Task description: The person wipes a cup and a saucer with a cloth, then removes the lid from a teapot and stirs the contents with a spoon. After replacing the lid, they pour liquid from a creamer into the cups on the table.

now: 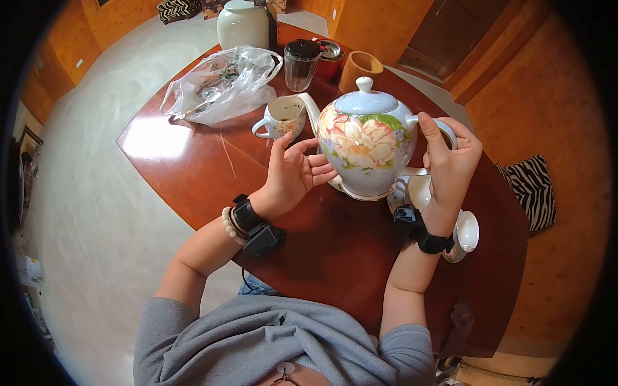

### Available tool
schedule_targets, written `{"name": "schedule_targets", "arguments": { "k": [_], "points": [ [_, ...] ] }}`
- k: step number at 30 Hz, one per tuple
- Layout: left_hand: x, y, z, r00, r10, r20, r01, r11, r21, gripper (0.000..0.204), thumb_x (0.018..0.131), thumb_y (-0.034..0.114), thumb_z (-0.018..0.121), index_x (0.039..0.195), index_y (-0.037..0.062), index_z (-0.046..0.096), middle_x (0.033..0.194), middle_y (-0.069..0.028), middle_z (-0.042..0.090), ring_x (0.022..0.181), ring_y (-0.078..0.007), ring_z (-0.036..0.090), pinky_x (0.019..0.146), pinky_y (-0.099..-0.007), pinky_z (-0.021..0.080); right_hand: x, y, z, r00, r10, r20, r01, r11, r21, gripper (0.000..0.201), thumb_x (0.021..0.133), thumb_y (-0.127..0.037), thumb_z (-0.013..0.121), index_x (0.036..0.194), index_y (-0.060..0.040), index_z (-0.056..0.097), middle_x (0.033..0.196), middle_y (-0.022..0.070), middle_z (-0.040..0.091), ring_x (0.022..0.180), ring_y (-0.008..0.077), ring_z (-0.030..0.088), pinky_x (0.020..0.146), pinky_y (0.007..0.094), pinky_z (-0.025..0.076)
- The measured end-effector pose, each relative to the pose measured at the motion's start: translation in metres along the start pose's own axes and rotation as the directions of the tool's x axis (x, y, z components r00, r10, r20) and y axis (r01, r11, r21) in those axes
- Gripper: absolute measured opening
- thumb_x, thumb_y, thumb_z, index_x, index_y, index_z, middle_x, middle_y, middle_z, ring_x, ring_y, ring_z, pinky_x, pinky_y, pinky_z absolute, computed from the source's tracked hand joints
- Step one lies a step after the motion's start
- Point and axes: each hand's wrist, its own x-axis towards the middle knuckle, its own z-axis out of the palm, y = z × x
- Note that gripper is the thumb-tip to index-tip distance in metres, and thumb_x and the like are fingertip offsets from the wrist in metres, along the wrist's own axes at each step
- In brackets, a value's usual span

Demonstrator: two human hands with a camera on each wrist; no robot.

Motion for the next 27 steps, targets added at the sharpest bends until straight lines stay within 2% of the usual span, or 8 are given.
{"name": "schedule_targets", "arguments": {
  "k": [4, 8, 10, 11, 14, 15, 19, 27],
  "points": [
    [0.001, 0.001, -0.001, 1.000, -0.003, 0.024, 0.003, 1.000, -0.003, 0.066, 0.087, 0.056, 0.030, 0.122, -0.0003, 0.033, 0.115, -0.0271, 0.054, 0.100, -0.0314, 0.059, 0.092, -0.0401, 0.045, 0.003, 0.006, -0.005, 1.000, -0.009, -0.013, 0.010, 0.994, 0.112, 0.017, 0.079, -0.010, 0.071, 0.071, 0.0007, 0.060, 0.057, -0.0043, 0.049, 0.041, -0.0009, 0.031, 0.037, 0.0173, 0.020],
    [0.004, 0.008, -0.001, 0.998, -0.055, 0.018, 0.050, 0.978, 0.202, 0.054, 0.090, 0.046, 0.027, 0.121, 0.0029, 0.034, 0.102, -0.0220, 0.061, 0.090, -0.0275, 0.062, 0.084, -0.0351, 0.048, 0.005, 0.001, -0.006, 0.999, -0.031, -0.020, 0.034, 0.980, 0.194, 0.016, 0.079, -0.008, 0.070, 0.069, -0.0008, 0.059, 0.060, -0.0027, 0.050, 0.042, -0.0006, 0.033, 0.038, 0.0161, 0.021],
    [0.005, 0.015, -0.007, 0.993, -0.114, 0.033, 0.088, 0.893, 0.441, 0.046, 0.091, 0.037, 0.026, 0.121, 0.0042, 0.033, 0.093, -0.0181, 0.064, 0.083, -0.0242, 0.064, 0.076, -0.0312, 0.049, 0.006, 0.000, -0.006, 0.999, -0.045, -0.012, 0.046, 0.980, 0.193, 0.016, 0.079, -0.008, 0.069, 0.069, -0.0013, 0.059, 0.061, -0.0026, 0.050, 0.043, -0.0004, 0.033, 0.038, 0.0160, 0.021],
    [-0.001, 0.014, -0.003, 0.997, -0.068, -0.025, 0.071, 0.836, 0.543, 0.035, 0.089, 0.025, 0.029, 0.112, 0.0036, 0.044, 0.080, -0.0123, 0.065, 0.073, -0.0182, 0.063, 0.066, -0.0267, 0.048, 0.007, -0.001, -0.005, 0.998, -0.056, -0.008, 0.056, 0.981, 0.185, 0.016, 0.080, -0.008, 0.069, 0.069, -0.0014, 0.059, 0.061, -0.0027, 0.050, 0.043, -0.0004, 0.033, 0.038, 0.0160, 0.021],
    [0.012, 0.009, -0.019, 0.931, -0.321, 0.172, 0.046, 0.573, 0.818, 0.029, 0.086, 0.019, 0.033, 0.095, 0.0028, 0.055, 0.076, -0.0103, 0.064, 0.067, -0.0152, 0.061, 0.060, -0.0263, 0.047, 0.009, -0.004, -0.003, 0.997, -0.072, -0.037, 0.077, 0.987, 0.138, 0.015, 0.080, -0.007, 0.069, 0.070, -0.0017, 0.059, 0.060, -0.0033, 0.049, 0.043, -0.0002, 0.033, 0.038, 0.0163, 0.021],
    [0.008, 0.004, -0.016, 0.907, -0.386, 0.170, 0.082, 0.557, 0.826, 0.028, 0.085, 0.018, 0.037, 0.080, 0.0024, 0.059, 0.073, -0.0081, 0.063, 0.065, -0.0150, 0.060, 0.058, -0.0261, 0.045, 0.009, -0.006, -0.002, 0.996, -0.077, -0.051, 0.083, 0.989, 0.121, 0.015, 0.080, -0.007, 0.069, 0.070, -0.0017, 0.059, 0.060, -0.0036, 0.049, 0.043, -0.0002, 0.033, 0.038, 0.0165, 0.021],
    [-0.005, -0.003, -0.010, 0.737, -0.652, 0.178, 0.065, 0.331, 0.941, 0.029, 0.086, 0.021, 0.039, 0.081, 0.0007, 0.060, 0.073, -0.0076, 0.062, 0.069, -0.0150, 0.059, 0.061, -0.0275, 0.045, 0.009, -0.008, -0.005, 0.997, -0.064, 0.030, 0.059, 0.987, 0.146, 0.014, 0.081, -0.008, 0.068, 0.071, -0.0012, 0.060, 0.059, -0.0041, 0.048, 0.043, -0.0003, 0.032, 0.038, 0.0165, 0.020],
    [-0.003, -0.006, -0.012, 0.744, -0.663, 0.082, 0.085, 0.215, 0.973, 0.030, 0.085, 0.024, 0.042, 0.083, 0.0001, 0.060, 0.074, -0.0083, 0.063, 0.069, -0.0166, 0.060, 0.061, -0.0291, 0.045, 0.012, -0.009, -0.002, 0.994, -0.029, 0.101, 0.012, 0.986, 0.164, 0.014, 0.080, -0.008, 0.069, 0.072, -0.0006, 0.060, 0.058, -0.0043, 0.048, 0.042, -0.0004, 0.032, 0.037, 0.0166, 0.020]
  ]
}}
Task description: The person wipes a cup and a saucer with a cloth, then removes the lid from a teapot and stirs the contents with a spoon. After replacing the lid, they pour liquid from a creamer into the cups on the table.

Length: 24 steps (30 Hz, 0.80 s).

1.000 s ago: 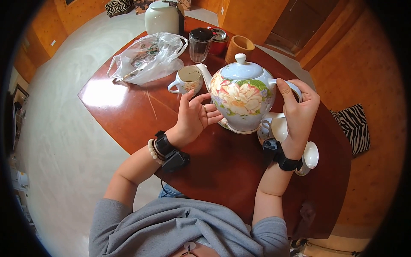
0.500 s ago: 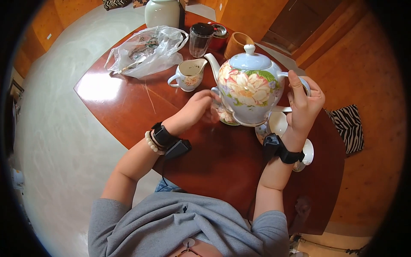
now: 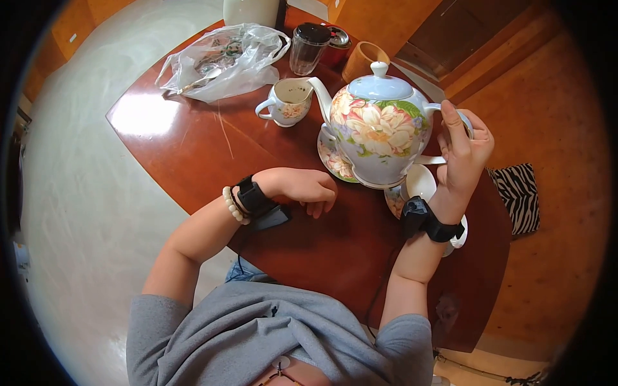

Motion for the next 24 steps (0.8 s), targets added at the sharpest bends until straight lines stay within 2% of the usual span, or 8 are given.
{"name": "schedule_targets", "arguments": {
  "k": [8, 13, 16, 22, 24],
  "points": [
    [0.003, 0.000, 0.001, 0.999, -0.040, 0.000, 0.040, 0.995, 0.091, 0.038, 0.088, 0.031, 0.042, 0.079, -0.0004, 0.060, 0.070, -0.0089, 0.064, 0.066, -0.0172, 0.060, 0.062, -0.0297, 0.046, 0.001, -0.002, 0.005, 1.000, 0.026, 0.013, -0.025, 0.999, -0.022, 0.013, 0.079, -0.008, 0.070, 0.073, -0.0003, 0.061, 0.058, -0.0053, 0.049, 0.044, -0.0007, 0.033, 0.039, 0.0157, 0.021],
    [0.002, 0.003, 0.003, 0.999, -0.044, -0.013, 0.045, 0.997, 0.064, 0.043, 0.091, 0.037, 0.042, 0.077, 0.0001, 0.061, 0.068, -0.0079, 0.063, 0.063, -0.0167, 0.058, 0.060, -0.0295, 0.044, 0.004, -0.005, 0.008, 0.999, 0.047, 0.016, -0.046, 0.998, -0.053, 0.013, 0.078, -0.008, 0.071, 0.073, -0.0004, 0.061, 0.059, -0.0059, 0.049, 0.045, -0.0011, 0.033, 0.040, 0.0154, 0.021],
    [0.001, 0.004, 0.002, 0.999, -0.043, -0.007, 0.044, 0.995, 0.085, 0.045, 0.088, 0.039, 0.042, 0.082, 0.0001, 0.062, 0.072, -0.0095, 0.065, 0.068, -0.0193, 0.061, 0.063, -0.0316, 0.047, 0.004, -0.004, 0.008, 0.998, 0.051, 0.024, -0.050, 0.997, -0.060, 0.013, 0.078, -0.008, 0.071, 0.074, -0.0002, 0.061, 0.059, -0.0061, 0.049, 0.045, -0.0012, 0.033, 0.040, 0.0155, 0.020],
    [0.002, 0.004, 0.001, 0.999, -0.053, -0.006, 0.053, 0.996, 0.076, 0.045, 0.088, 0.040, 0.042, 0.083, -0.0002, 0.062, 0.072, -0.0097, 0.065, 0.068, -0.0195, 0.061, 0.063, -0.0319, 0.047, 0.005, -0.003, 0.011, 0.998, 0.051, 0.023, -0.049, 0.997, -0.062, 0.012, 0.079, -0.007, 0.070, 0.075, 0.0000, 0.061, 0.059, -0.0058, 0.050, 0.044, -0.0014, 0.033, 0.039, 0.0159, 0.020],
    [0.001, 0.004, 0.001, 0.999, -0.054, -0.009, 0.054, 0.997, 0.060, 0.044, 0.090, 0.039, 0.043, 0.081, 0.0001, 0.062, 0.069, -0.0082, 0.063, 0.065, -0.0173, 0.059, 0.061, -0.0304, 0.045, 0.006, -0.003, 0.012, 0.998, 0.052, 0.027, -0.051, 0.997, -0.057, 0.012, 0.079, -0.007, 0.071, 0.075, 0.0001, 0.061, 0.059, -0.0056, 0.050, 0.044, -0.0015, 0.033, 0.038, 0.0159, 0.020]
  ]
}}
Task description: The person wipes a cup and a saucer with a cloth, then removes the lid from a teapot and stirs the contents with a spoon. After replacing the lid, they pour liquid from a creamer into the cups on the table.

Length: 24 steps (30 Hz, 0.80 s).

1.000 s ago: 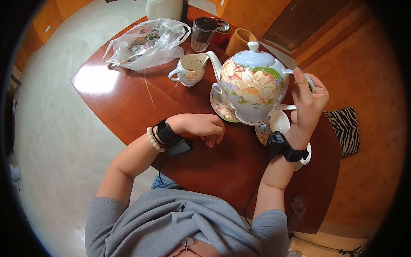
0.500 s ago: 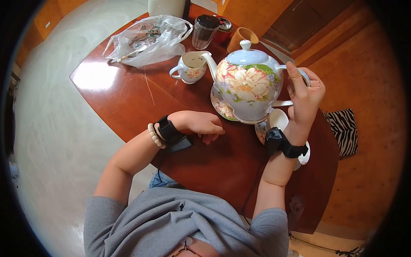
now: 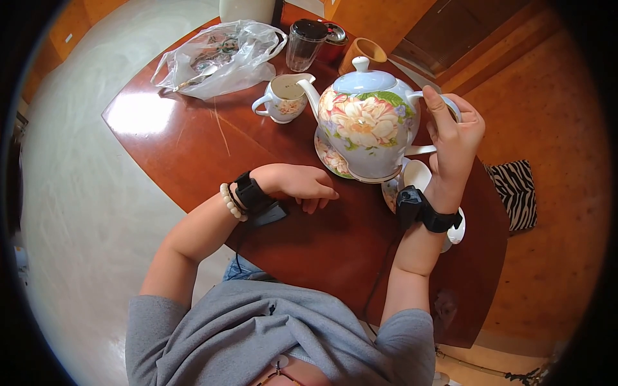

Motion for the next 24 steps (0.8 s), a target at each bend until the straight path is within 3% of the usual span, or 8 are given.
{"name": "schedule_targets", "arguments": {
  "k": [24],
  "points": [
    [0.0033, -0.0005, -0.0016, 1.000, 0.007, 0.004, -0.007, 1.000, 0.008, 0.044, 0.088, 0.040, 0.044, 0.084, -0.0004, 0.061, 0.071, -0.0100, 0.064, 0.065, -0.0196, 0.061, 0.060, -0.0313, 0.048, -0.0020, -0.0003, 0.0021, 1.000, 0.008, -0.021, -0.009, 1.000, -0.015, 0.012, 0.078, -0.005, 0.071, 0.073, -0.0008, 0.061, 0.058, -0.0064, 0.049, 0.044, -0.0017, 0.032, 0.039, 0.0157, 0.019]
  ]
}}
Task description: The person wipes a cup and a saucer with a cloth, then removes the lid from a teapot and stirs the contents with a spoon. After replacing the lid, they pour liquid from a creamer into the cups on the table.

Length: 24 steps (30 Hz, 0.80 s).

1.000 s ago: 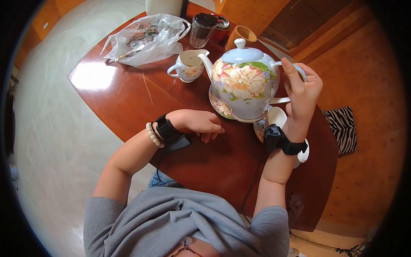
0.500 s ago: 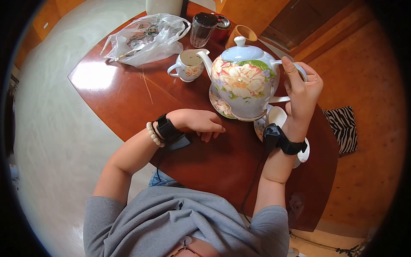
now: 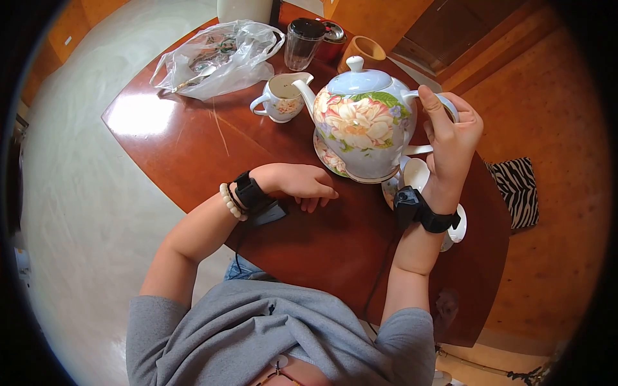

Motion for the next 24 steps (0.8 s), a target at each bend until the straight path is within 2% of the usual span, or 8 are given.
{"name": "schedule_targets", "arguments": {
  "k": [6, 9, 13, 15, 16, 20, 23, 24],
  "points": [
    [-0.005, 0.006, 0.001, 1.000, -0.020, -0.006, 0.020, 1.000, -0.014, 0.040, 0.090, 0.036, 0.045, 0.082, -0.0004, 0.061, 0.068, -0.0088, 0.063, 0.063, -0.0167, 0.060, 0.058, -0.0292, 0.046, -0.005, 0.003, 0.002, 1.000, -0.009, -0.010, 0.010, 0.999, 0.039, 0.013, 0.078, -0.006, 0.070, 0.072, -0.0004, 0.060, 0.058, -0.0056, 0.049, 0.043, -0.0014, 0.031, 0.038, 0.0161, 0.019],
    [-0.004, 0.006, 0.001, 1.000, -0.015, 0.000, 0.015, 1.000, -0.007, 0.039, 0.090, 0.035, 0.045, 0.083, -0.0001, 0.061, 0.068, -0.0077, 0.062, 0.063, -0.0159, 0.059, 0.057, -0.0286, 0.045, -0.014, 0.007, 0.002, 0.992, -0.037, -0.125, 0.050, 0.994, 0.100, 0.016, 0.080, -0.007, 0.069, 0.070, -0.0016, 0.058, 0.056, -0.0060, 0.046, 0.043, -0.0009, 0.031, 0.038, 0.0165, 0.019],
    [0.002, -0.003, 0.001, 1.000, -0.004, 0.011, 0.004, 0.999, -0.049, 0.038, 0.090, 0.036, 0.046, 0.084, 0.0005, 0.060, 0.068, -0.0055, 0.060, 0.063, -0.0143, 0.058, 0.057, -0.0277, 0.044, -0.029, 0.008, -0.016, 0.955, -0.151, -0.255, 0.214, 0.947, 0.239, 0.022, 0.083, -0.011, 0.065, 0.066, -0.0047, 0.054, 0.055, -0.0065, 0.041, 0.044, -0.0001, 0.030, 0.038, 0.0167, 0.020],
    [0.001, -0.001, 0.002, 1.000, -0.013, -0.003, 0.013, 0.998, -0.054, 0.037, 0.090, 0.035, 0.047, 0.084, 0.0011, 0.060, 0.067, -0.0048, 0.059, 0.063, -0.0137, 0.058, 0.057, -0.0275, 0.044, -0.039, -0.003, -0.024, 0.911, -0.198, -0.362, 0.300, 0.920, 0.252, 0.025, 0.085, -0.013, 0.064, 0.064, -0.0062, 0.052, 0.055, -0.0072, 0.040, 0.044, 0.0001, 0.030, 0.039, 0.0167, 0.021],
    [0.001, 0.000, 0.003, 1.000, -0.018, -0.006, 0.018, 0.998, -0.055, 0.037, 0.090, 0.035, 0.047, 0.084, 0.0014, 0.060, 0.067, -0.0045, 0.059, 0.063, -0.0134, 0.058, 0.057, -0.0273, 0.044, -0.043, -0.016, -0.025, 0.836, -0.220, -0.503, 0.334, 0.931, 0.148, 0.028, 0.085, -0.016, 0.064, 0.063, -0.0071, 0.049, 0.053, -0.0080, 0.038, 0.044, 0.0000, 0.028, 0.039, 0.0168, 0.021],
    [-0.004, 0.009, 0.005, 0.998, -0.053, -0.041, 0.049, 0.995, -0.092, 0.033, 0.090, 0.033, 0.048, 0.083, 0.0030, 0.060, 0.066, -0.0039, 0.059, 0.062, -0.0124, 0.058, 0.056, -0.0261, 0.044, -0.064, -0.059, -0.061, 0.606, -0.349, -0.715, 0.433, 0.899, -0.072, 0.030, 0.086, -0.018, 0.063, 0.061, -0.0067, 0.049, 0.049, -0.0084, 0.034, 0.041, 0.0001, 0.026, 0.039, 0.0175, 0.021],
    [-0.003, 0.013, 0.008, 0.997, -0.056, -0.057, 0.049, 0.992, -0.116, 0.030, 0.090, 0.031, 0.048, 0.081, 0.0046, 0.059, 0.064, -0.0025, 0.058, 0.060, -0.0115, 0.057, 0.055, -0.0247, 0.042, -0.085, -0.076, -0.110, 0.527, -0.456, -0.717, 0.528, 0.837, -0.144, 0.030, 0.086, -0.018, 0.063, 0.061, -0.0065, 0.050, 0.048, -0.0077, 0.035, 0.040, 0.0011, 0.026, 0.038, 0.0178, 0.021],
    [-0.002, 0.013, 0.008, 0.997, -0.056, -0.061, 0.049, 0.992, -0.120, 0.030, 0.090, 0.031, 0.049, 0.081, 0.0043, 0.059, 0.064, -0.0022, 0.058, 0.060, -0.0113, 0.057, 0.054, -0.0245, 0.041, -0.098, -0.081, -0.126, 0.544, -0.493, -0.679, 0.537, 0.826, -0.170, 0.030, 0.086, -0.017, 0.063, 0.061, -0.0063, 0.050, 0.048, -0.0066, 0.035, 0.040, 0.0019, 0.025, 0.037, 0.0183, 0.020]
  ]
}}
